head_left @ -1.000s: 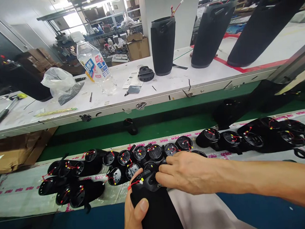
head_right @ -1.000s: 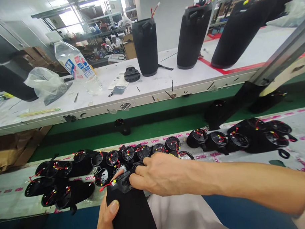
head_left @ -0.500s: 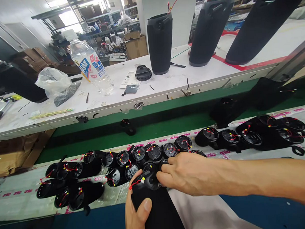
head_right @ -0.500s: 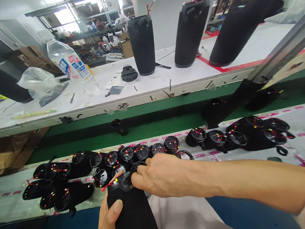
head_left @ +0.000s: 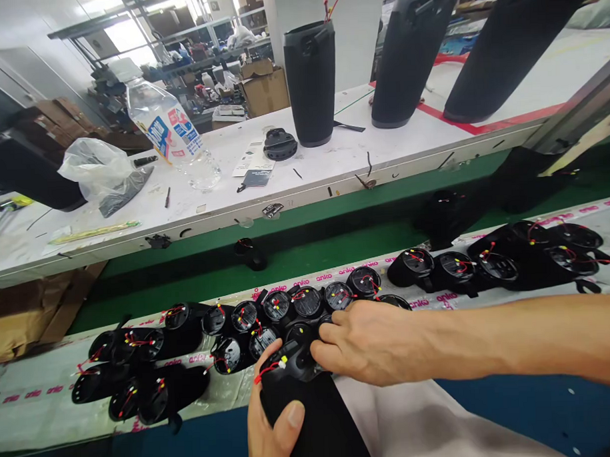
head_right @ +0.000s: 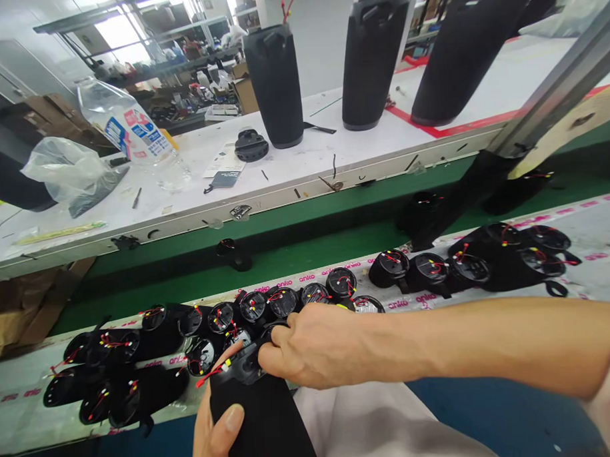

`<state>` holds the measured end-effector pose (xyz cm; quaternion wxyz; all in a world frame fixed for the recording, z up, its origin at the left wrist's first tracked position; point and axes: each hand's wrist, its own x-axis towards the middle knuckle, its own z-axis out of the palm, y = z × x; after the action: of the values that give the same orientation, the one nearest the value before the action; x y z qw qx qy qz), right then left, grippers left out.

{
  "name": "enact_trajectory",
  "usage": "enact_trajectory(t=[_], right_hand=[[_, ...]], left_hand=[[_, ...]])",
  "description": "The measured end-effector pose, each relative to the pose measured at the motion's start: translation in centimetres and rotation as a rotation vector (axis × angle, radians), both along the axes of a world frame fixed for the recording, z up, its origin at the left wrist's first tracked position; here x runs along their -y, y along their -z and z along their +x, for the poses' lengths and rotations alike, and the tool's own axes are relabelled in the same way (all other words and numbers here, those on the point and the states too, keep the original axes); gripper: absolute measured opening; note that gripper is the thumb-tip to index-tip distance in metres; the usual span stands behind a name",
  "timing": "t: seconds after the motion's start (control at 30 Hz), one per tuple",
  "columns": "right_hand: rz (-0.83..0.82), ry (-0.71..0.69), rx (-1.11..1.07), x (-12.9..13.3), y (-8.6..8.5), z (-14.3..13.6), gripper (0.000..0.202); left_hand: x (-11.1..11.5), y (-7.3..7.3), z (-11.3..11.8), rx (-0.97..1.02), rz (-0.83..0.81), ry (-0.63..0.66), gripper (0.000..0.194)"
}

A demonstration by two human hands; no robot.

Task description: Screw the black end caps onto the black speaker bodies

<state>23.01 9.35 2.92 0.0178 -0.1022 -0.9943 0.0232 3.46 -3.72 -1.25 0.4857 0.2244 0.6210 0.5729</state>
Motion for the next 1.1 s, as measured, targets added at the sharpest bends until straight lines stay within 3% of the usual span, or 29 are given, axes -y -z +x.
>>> enact_trajectory(t=[0.23,0.43,0.67,0.87,1.1], right_hand=[[-0.032,0.032,-0.007,-0.1,0.5,-0.7,0.005],[-0.107,0.03,-0.022,-0.9,0.1,-1.1,0.022],[-0.182,0.028,0.002,-1.8,0.8,-1.1,0.024],[-0.154,0.006,0.089,-1.8,-0.7,-0.9,0.011],[0.013,-0.037,-0.001,-1.2,0.5,-0.2,0.015]], left_hand=[[-0.3,0.4,0.3,0.146,0.045,0.021,0.085],[-0.2,1.7,0.3,0.302,0.096,0.005,0.092],[0.0,2.5,0.0,0.556,0.028,0.012,0.072],[-0.5,2.5,0.3,0.5,0.083,-0.03,0.088],[-0.6,2.6,0.2,0.333,0.081,-0.029,0.085]])
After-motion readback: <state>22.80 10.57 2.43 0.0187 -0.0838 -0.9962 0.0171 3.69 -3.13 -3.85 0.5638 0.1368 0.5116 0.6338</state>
